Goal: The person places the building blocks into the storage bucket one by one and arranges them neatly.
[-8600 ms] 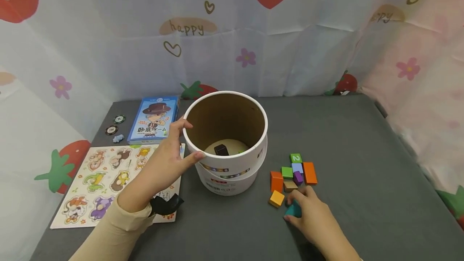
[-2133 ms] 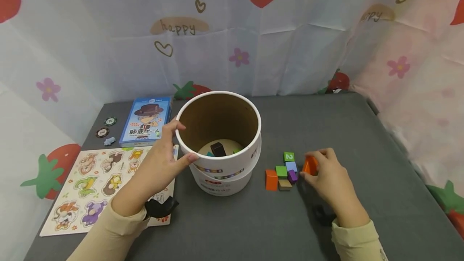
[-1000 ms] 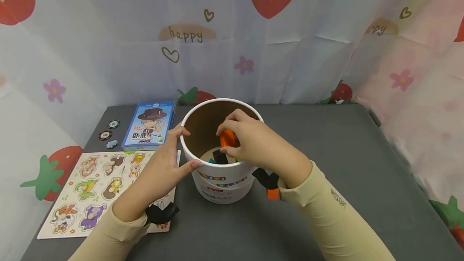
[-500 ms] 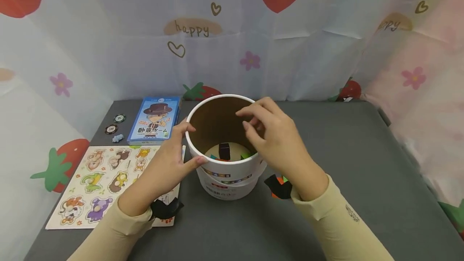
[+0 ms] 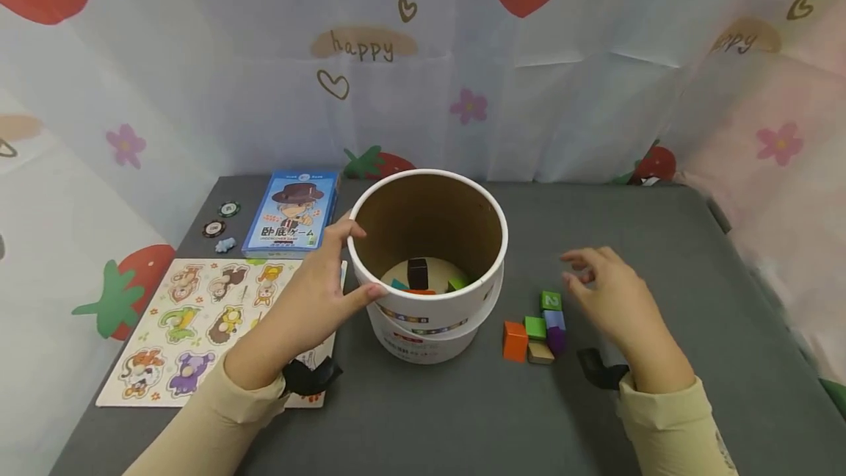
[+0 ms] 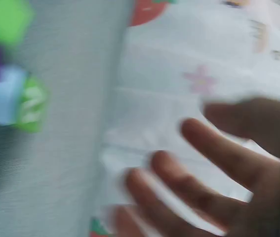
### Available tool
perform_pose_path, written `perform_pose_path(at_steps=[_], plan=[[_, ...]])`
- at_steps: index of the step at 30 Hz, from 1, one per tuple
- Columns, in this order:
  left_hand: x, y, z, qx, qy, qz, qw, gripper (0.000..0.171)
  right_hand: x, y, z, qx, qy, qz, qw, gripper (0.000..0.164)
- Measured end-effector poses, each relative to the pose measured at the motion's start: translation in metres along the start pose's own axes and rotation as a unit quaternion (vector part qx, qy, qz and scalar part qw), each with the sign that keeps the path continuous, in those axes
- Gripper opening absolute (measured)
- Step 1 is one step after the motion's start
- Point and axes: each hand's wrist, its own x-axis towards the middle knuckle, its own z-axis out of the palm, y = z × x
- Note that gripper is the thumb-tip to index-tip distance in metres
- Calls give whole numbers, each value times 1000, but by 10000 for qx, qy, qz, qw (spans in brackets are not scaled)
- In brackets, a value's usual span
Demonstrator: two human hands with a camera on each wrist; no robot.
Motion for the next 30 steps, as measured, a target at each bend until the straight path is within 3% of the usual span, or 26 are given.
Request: perform_pose_path(at_steps=[3,6,8,14,24,30], plan=[[-12,1,5,-94,-129,-127,9998,76,-14,19,26,-138,-1002,176,9947,49],[-22,1,11,-133,-189,-183,9996,75,-28,27,45,-81,-1494,375,9880,55],[-24,2,12,-133,-177,-172,9996,75,-33,29,52,-37,-1607,381,9863,56],[-20,2,10,-121,-73,-7,9999,78,-31,27,61,-243,-1499,58,9884,57],[8,3,-1,96,39,160,9998,78,5,29,49,-454,-894,-245,9947,50],[2,2,-2,29,-65,-30,10000,78,5,29,54,-275,-982,-187,9946,50]])
